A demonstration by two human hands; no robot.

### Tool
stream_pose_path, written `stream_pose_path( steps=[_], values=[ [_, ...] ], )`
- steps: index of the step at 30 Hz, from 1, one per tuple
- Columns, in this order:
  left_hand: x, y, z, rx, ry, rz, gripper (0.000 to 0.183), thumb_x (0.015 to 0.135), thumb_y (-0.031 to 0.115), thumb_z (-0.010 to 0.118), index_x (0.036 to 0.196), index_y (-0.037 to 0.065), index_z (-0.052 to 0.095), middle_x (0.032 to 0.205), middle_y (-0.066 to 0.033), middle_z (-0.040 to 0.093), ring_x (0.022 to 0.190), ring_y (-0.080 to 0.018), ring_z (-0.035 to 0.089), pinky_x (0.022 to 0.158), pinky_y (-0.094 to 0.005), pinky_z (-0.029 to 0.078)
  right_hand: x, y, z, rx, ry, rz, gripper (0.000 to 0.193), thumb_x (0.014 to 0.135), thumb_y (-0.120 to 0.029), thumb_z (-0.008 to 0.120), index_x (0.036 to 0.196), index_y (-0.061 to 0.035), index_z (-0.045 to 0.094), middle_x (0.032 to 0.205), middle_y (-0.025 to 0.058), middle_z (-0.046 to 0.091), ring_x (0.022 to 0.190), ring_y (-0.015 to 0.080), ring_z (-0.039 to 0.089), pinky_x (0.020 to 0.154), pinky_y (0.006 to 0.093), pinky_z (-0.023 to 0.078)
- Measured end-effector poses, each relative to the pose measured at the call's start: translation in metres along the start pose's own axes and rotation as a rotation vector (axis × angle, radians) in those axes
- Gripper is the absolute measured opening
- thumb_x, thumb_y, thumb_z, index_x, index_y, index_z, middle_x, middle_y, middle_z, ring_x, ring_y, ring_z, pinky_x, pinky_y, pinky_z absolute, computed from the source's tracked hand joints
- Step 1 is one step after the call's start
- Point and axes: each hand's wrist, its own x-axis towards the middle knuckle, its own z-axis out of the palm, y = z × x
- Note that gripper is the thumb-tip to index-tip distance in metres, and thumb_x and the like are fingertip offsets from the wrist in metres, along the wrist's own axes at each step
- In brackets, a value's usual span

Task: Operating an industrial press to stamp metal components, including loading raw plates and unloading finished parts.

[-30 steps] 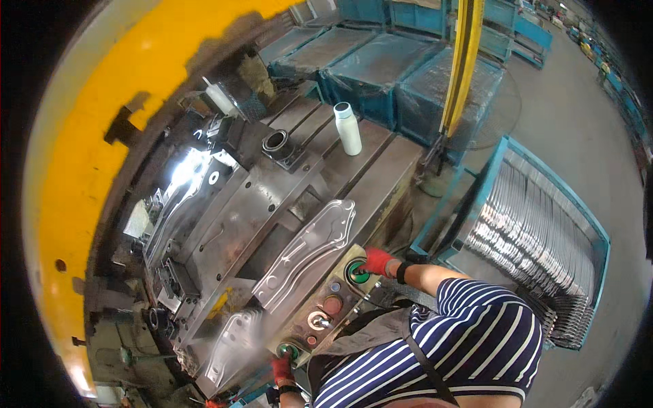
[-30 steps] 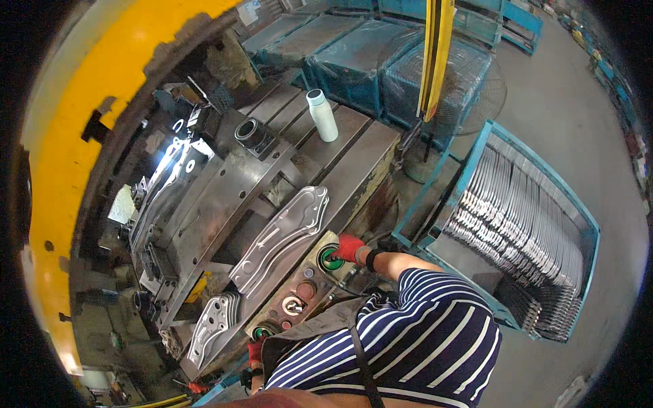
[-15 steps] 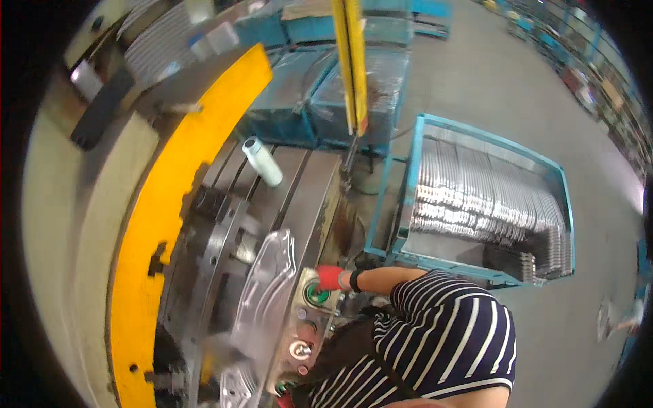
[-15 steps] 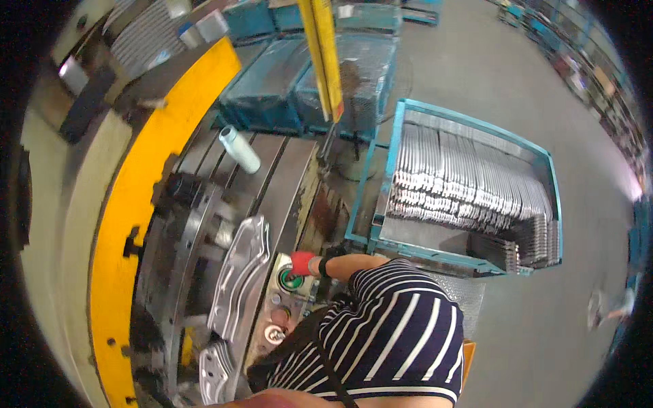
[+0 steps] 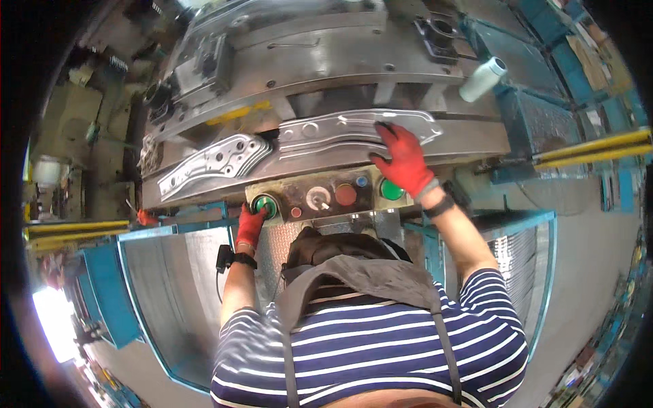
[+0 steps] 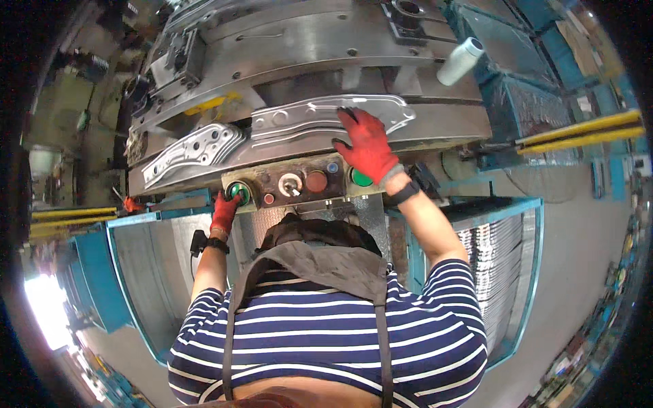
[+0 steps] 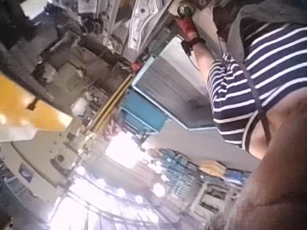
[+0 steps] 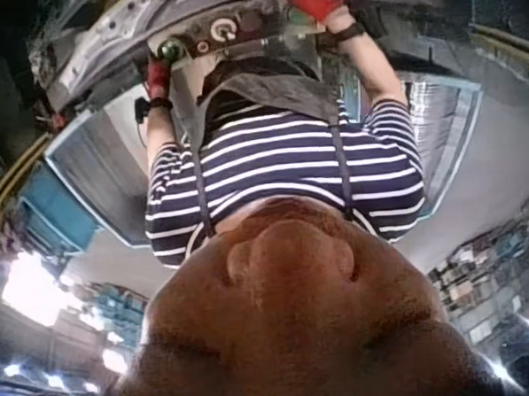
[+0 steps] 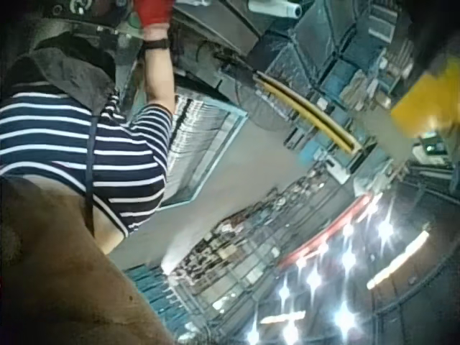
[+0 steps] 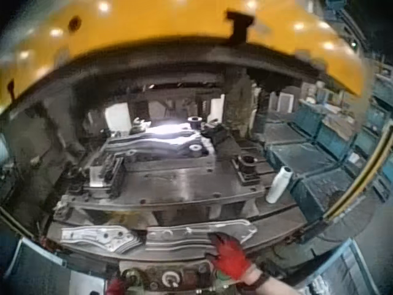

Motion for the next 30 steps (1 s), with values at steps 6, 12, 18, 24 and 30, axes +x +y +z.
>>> stream_pose_path(
  steps=[6, 12, 18, 24, 30],
  values=[
    [-0.007, 0.007, -0.006, -0.032, -0.045, 0.059, 0.088, 0.067, 0.031, 0.078, 0.134, -0.006, 0.035, 0.126, -0.0254, 0.050, 0.116, -0.0336, 0.051, 0.098, -0.0382, 0.040, 0.104, -0.006, 0.056, -0.344, -0.462, -0.389, 0.085, 0.061, -0.029, 0.076, 0.135, -0.0101, 0.038, 0.114, 0.0185, 0.051, 0.110, 0.0346, 0.048, 0.094, 0.0459, 0.037],
    [-0.050, 0.073, -0.011, 0.552, 0.290, 0.532, 0.090, 0.063, 0.037, 0.076, 0.136, 0.003, 0.035, 0.129, -0.0202, 0.046, 0.121, -0.0365, 0.042, 0.103, -0.0457, 0.032, 0.115, -0.013, 0.066, -0.347, -0.590, -0.326, 0.088, 0.059, -0.030, 0.078, 0.135, -0.0099, 0.039, 0.116, 0.0225, 0.050, 0.107, 0.0375, 0.050, 0.091, 0.0458, 0.042],
    [-0.065, 0.163, 0.001, 0.239, -0.041, 1.003, 0.083, 0.065, 0.033, 0.078, 0.133, 0.005, 0.041, 0.122, -0.0211, 0.050, 0.115, -0.0384, 0.045, 0.100, -0.0449, 0.035, 0.116, -0.056, 0.018, -0.299, -0.337, -0.233, 0.084, 0.061, -0.032, 0.077, 0.133, -0.0073, 0.040, 0.116, 0.0261, 0.048, 0.107, 0.0427, 0.049, 0.089, 0.0480, 0.042],
    [-0.071, 0.273, 0.052, 0.030, -0.418, 1.162, 0.103, 0.061, 0.035, 0.081, 0.138, -0.003, 0.025, 0.132, -0.0270, 0.037, 0.124, -0.0411, 0.037, 0.105, -0.0441, 0.031, 0.153, -0.040, -0.060, 0.063, -0.060, 0.150, 0.086, 0.073, -0.037, 0.072, 0.138, 0.0015, 0.028, 0.111, 0.0259, 0.054, 0.102, 0.0399, 0.054, 0.085, 0.0409, 0.046],
    [-0.086, 0.398, 0.082, -0.389, -0.324, 1.167, 0.101, 0.061, 0.024, 0.080, 0.138, -0.004, 0.022, 0.134, -0.0268, 0.035, 0.125, -0.0369, 0.038, 0.105, -0.0406, 0.031, 0.227, 0.004, -0.096, 1.020, -0.271, 0.500, 0.042, 0.090, -0.029, 0.054, 0.124, -0.0047, 0.054, 0.095, 0.0010, 0.062, 0.083, 0.0100, 0.057, 0.075, 0.0266, 0.047]
  ],
)
